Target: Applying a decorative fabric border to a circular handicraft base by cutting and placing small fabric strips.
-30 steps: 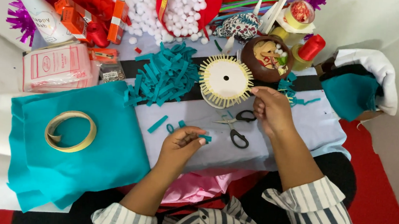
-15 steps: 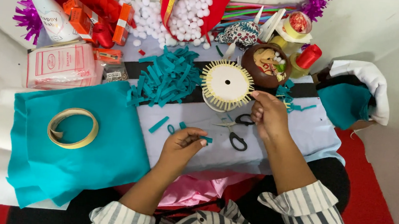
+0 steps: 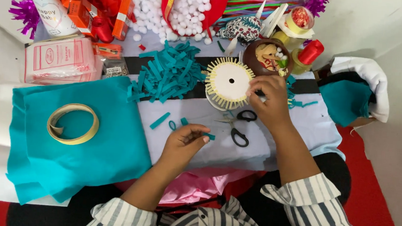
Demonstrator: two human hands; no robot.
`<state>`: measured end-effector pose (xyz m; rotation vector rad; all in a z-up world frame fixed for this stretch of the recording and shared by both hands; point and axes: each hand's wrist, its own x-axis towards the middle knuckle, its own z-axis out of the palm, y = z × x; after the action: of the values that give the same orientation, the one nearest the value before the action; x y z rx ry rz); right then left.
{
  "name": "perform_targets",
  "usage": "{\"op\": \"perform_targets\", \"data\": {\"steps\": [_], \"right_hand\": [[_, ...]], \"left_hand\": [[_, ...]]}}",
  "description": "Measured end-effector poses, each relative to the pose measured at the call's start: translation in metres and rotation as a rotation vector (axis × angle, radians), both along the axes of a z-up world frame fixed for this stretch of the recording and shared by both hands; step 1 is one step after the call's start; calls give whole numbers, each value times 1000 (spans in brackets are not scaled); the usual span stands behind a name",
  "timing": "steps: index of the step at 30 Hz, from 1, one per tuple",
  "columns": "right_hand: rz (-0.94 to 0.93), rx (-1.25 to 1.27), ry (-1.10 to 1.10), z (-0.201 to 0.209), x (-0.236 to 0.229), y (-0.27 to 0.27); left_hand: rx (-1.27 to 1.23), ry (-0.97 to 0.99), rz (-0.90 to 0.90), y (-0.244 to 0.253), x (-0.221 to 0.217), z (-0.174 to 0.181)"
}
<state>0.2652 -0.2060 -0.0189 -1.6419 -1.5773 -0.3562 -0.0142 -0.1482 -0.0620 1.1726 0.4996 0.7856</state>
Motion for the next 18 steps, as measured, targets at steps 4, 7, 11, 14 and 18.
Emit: {"op": "perform_targets", "data": {"steps": [4, 7, 11, 14, 18], "right_hand": [[99, -57, 21, 3, 4, 3], [110, -76, 62, 1, 9, 4], [104, -89, 93, 4, 7, 3], [115, -103, 138, 1, 8, 2], [87, -135, 257, -2, 11, 0]], "left_hand": [[47, 10, 9, 1, 1, -3], [47, 12, 14, 0, 2, -6], [64, 65, -4, 0, -2, 4], [72, 70, -23, 0, -2, 5], [89, 67, -8, 0, -2, 4]]}}
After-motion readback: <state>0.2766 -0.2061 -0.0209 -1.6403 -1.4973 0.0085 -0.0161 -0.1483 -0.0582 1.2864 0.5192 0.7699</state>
